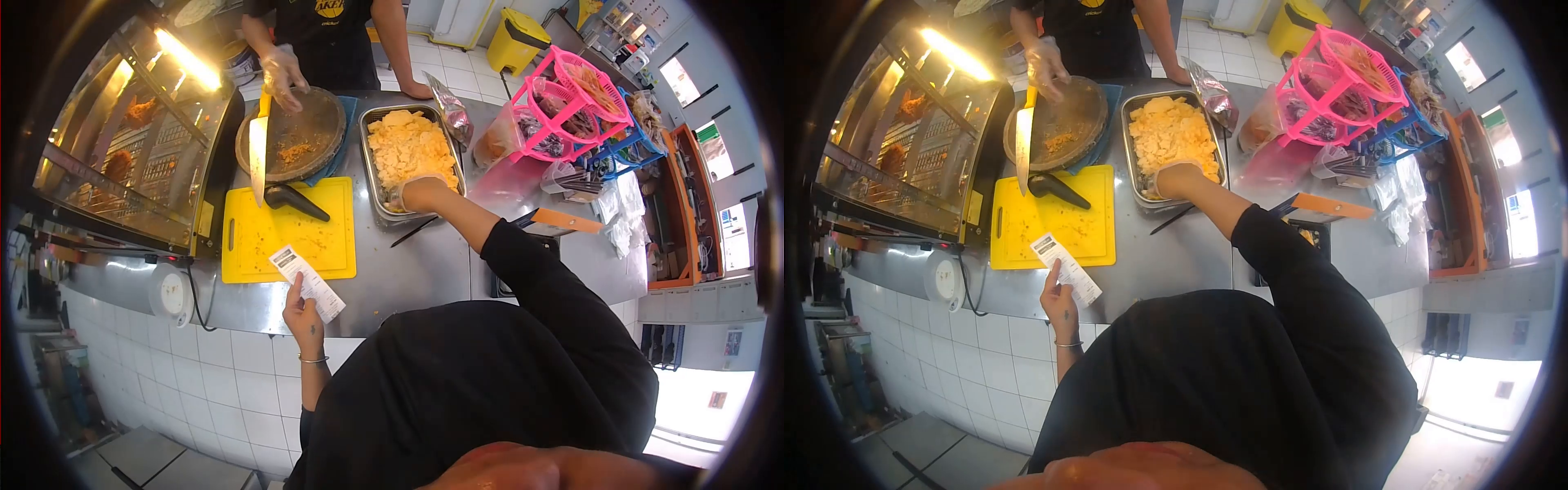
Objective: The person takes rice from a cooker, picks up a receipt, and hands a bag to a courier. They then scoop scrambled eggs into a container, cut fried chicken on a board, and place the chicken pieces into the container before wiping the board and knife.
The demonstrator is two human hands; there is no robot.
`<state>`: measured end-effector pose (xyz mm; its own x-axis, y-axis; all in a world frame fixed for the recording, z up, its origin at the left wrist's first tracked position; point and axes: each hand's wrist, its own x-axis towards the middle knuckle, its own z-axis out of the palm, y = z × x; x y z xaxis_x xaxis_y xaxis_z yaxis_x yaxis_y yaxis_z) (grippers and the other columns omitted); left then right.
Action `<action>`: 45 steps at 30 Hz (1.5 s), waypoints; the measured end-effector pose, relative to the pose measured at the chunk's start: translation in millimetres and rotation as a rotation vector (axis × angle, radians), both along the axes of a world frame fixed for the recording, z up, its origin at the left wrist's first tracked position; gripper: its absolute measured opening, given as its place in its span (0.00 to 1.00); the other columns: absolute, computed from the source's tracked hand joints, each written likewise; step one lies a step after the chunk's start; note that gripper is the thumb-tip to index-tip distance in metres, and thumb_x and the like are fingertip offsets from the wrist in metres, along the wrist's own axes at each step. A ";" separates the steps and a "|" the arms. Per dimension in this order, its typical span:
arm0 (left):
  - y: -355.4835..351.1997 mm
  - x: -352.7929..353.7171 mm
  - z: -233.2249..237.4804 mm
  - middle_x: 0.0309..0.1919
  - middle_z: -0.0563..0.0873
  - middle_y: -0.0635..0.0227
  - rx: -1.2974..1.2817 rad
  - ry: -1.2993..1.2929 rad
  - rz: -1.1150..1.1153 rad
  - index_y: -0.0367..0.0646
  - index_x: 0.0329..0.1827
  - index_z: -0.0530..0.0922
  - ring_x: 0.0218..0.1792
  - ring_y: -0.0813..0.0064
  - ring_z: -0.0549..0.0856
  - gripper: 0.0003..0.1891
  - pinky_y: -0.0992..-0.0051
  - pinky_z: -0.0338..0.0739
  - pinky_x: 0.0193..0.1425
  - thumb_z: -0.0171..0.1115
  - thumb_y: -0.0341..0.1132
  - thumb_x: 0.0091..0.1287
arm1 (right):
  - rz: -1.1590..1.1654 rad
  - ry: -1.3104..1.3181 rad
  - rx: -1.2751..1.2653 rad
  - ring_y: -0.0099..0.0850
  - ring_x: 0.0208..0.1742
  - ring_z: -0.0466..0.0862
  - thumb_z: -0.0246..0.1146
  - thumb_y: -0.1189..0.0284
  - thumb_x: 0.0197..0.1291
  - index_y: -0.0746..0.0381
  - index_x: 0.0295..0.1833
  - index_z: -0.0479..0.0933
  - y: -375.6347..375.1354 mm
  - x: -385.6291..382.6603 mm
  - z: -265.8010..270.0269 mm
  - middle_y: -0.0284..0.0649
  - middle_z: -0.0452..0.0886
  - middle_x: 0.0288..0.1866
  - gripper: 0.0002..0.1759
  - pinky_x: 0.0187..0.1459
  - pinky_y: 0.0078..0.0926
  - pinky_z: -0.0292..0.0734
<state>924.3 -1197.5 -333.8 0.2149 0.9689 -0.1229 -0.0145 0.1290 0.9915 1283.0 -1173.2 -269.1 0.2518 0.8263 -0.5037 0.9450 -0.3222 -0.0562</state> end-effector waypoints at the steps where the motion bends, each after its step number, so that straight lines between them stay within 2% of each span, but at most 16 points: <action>1: -0.8 -3.2 -1.1 0.63 0.80 0.52 0.003 -0.005 0.008 0.34 0.68 0.76 0.58 0.68 0.82 0.31 0.75 0.75 0.62 0.44 0.12 0.58 | -0.030 0.018 -0.024 0.46 0.52 0.85 0.52 0.43 0.66 0.59 0.53 0.84 1.1 2.1 0.5 0.47 0.86 0.51 0.32 0.52 0.43 0.77; 5: -5.6 -11.7 1.5 0.61 0.82 0.53 0.034 0.016 0.053 0.35 0.68 0.75 0.51 0.72 0.84 0.31 0.77 0.77 0.56 0.46 0.14 0.59 | -0.052 0.067 -0.065 0.46 0.52 0.85 0.52 0.41 0.65 0.60 0.53 0.83 6.3 18.3 -11.6 0.48 0.86 0.52 0.34 0.52 0.42 0.77; 12: -21.5 -16.6 13.6 0.57 0.83 0.54 0.003 0.046 0.079 0.32 0.68 0.75 0.48 0.74 0.84 0.31 0.79 0.78 0.54 0.44 0.13 0.58 | 0.032 0.105 -0.033 0.46 0.51 0.85 0.52 0.41 0.63 0.60 0.53 0.83 1.0 0.0 7.3 0.48 0.85 0.52 0.34 0.52 0.42 0.77; 15: -28.4 -16.4 10.5 0.56 0.84 0.55 0.016 0.018 0.086 0.32 0.68 0.75 0.46 0.75 0.84 0.31 0.80 0.78 0.52 0.44 0.13 0.58 | 0.028 0.029 -0.047 0.45 0.52 0.85 0.53 0.44 0.62 0.59 0.53 0.84 1.3 -6.2 3.3 0.47 0.86 0.52 0.32 0.52 0.43 0.78; 18: -36.5 -16.7 2.2 0.54 0.85 0.55 0.023 -0.031 0.098 0.32 0.68 0.74 0.44 0.76 0.84 0.31 0.80 0.78 0.51 0.44 0.13 0.58 | -0.091 0.025 -0.042 0.40 0.57 0.85 0.56 0.52 0.61 0.56 0.55 0.84 5.3 -13.0 5.0 0.44 0.85 0.56 0.26 0.55 0.40 0.78; 21: -43.4 -18.7 1.1 0.52 0.85 0.55 0.012 -0.018 0.100 0.32 0.69 0.74 0.41 0.77 0.84 0.31 0.81 0.79 0.49 0.45 0.13 0.58 | -0.066 -0.002 0.001 0.40 0.58 0.85 0.57 0.53 0.62 0.57 0.57 0.84 2.5 -12.8 8.4 0.45 0.85 0.57 0.26 0.56 0.40 0.77; 24: -49.1 -19.3 10.8 0.51 0.85 0.56 -0.008 -0.004 0.112 0.32 0.69 0.74 0.40 0.78 0.84 0.31 0.82 0.78 0.48 0.45 0.14 0.58 | -0.094 0.000 0.033 0.41 0.57 0.85 0.57 0.50 0.63 0.59 0.56 0.84 0.4 -9.4 15.8 0.46 0.85 0.56 0.27 0.56 0.41 0.77; 27: -52.7 -24.9 7.0 0.52 0.85 0.56 -0.009 0.007 0.122 0.33 0.69 0.74 0.42 0.76 0.84 0.31 0.81 0.79 0.48 0.46 0.14 0.58 | -0.176 0.142 0.017 0.43 0.56 0.85 0.56 0.46 0.65 0.61 0.56 0.83 -0.8 1.3 16.5 0.48 0.85 0.55 0.31 0.56 0.41 0.77; 29: -52.9 -29.1 2.7 0.55 0.84 0.54 -0.019 0.007 0.121 0.33 0.69 0.75 0.46 0.72 0.86 0.32 0.78 0.80 0.51 0.47 0.15 0.57 | -0.157 0.165 0.020 0.44 0.53 0.86 0.56 0.44 0.65 0.62 0.55 0.83 4.7 13.2 -6.7 0.49 0.86 0.53 0.32 0.54 0.41 0.78; 30: -54.0 -28.6 5.7 0.53 0.85 0.55 -0.013 0.011 0.125 0.33 0.69 0.75 0.43 0.75 0.85 0.31 0.79 0.79 0.49 0.46 0.15 0.58 | -0.148 0.178 0.020 0.45 0.52 0.86 0.56 0.43 0.65 0.62 0.54 0.83 8.5 21.7 -27.3 0.49 0.86 0.52 0.33 0.54 0.40 0.78; 32: -56.9 -25.9 12.9 0.48 0.86 0.58 -0.001 0.017 0.132 0.33 0.69 0.75 0.38 0.79 0.83 0.31 0.82 0.78 0.45 0.46 0.14 0.59 | 0.034 0.172 0.227 0.44 0.43 0.86 0.59 0.43 0.64 0.61 0.44 0.85 21.9 54.5 -97.0 0.49 0.85 0.40 0.30 0.44 0.41 0.78; 34: -59.4 -24.1 11.0 0.47 0.86 0.59 0.021 0.005 0.139 0.33 0.68 0.75 0.37 0.80 0.83 0.31 0.82 0.78 0.43 0.46 0.14 0.59 | 0.001 0.248 0.284 0.41 0.33 0.83 0.60 0.44 0.65 0.59 0.39 0.86 17.3 55.2 -86.8 0.46 0.82 0.30 0.28 0.35 0.40 0.75; 36: -61.9 -22.6 12.2 0.46 0.86 0.60 0.020 0.013 0.133 0.33 0.68 0.75 0.35 0.81 0.82 0.31 0.83 0.77 0.41 0.46 0.14 0.59 | -0.249 0.406 0.190 0.36 0.23 0.78 0.60 0.47 0.66 0.57 0.40 0.86 -8.0 28.4 1.0 0.43 0.76 0.21 0.24 0.27 0.38 0.71; 39: -67.3 -17.4 15.6 0.45 0.86 0.60 -0.003 0.034 0.108 0.33 0.68 0.75 0.33 0.83 0.81 0.31 0.84 0.76 0.38 0.46 0.14 0.59 | -0.379 0.461 0.136 0.31 0.16 0.68 0.58 0.47 0.69 0.53 0.48 0.86 -4.9 42.2 -1.9 0.37 0.70 0.17 0.22 0.21 0.33 0.65; 43: -73.0 -4.5 15.9 0.46 0.86 0.60 -0.004 0.035 0.066 0.34 0.69 0.75 0.34 0.82 0.82 0.31 0.84 0.77 0.39 0.47 0.14 0.59 | -0.342 0.551 0.240 0.29 0.17 0.70 0.56 0.45 0.70 0.52 0.54 0.85 -33.3 56.2 12.8 0.37 0.73 0.19 0.25 0.22 0.32 0.66; 45: -75.5 4.7 18.1 0.48 0.86 0.58 -0.007 0.014 0.025 0.34 0.69 0.74 0.37 0.79 0.83 0.31 0.82 0.78 0.42 0.47 0.14 0.59 | -0.351 0.616 0.264 0.27 0.17 0.71 0.58 0.45 0.68 0.58 0.42 0.84 -59.9 64.5 16.9 0.38 0.76 0.20 0.26 0.21 0.32 0.66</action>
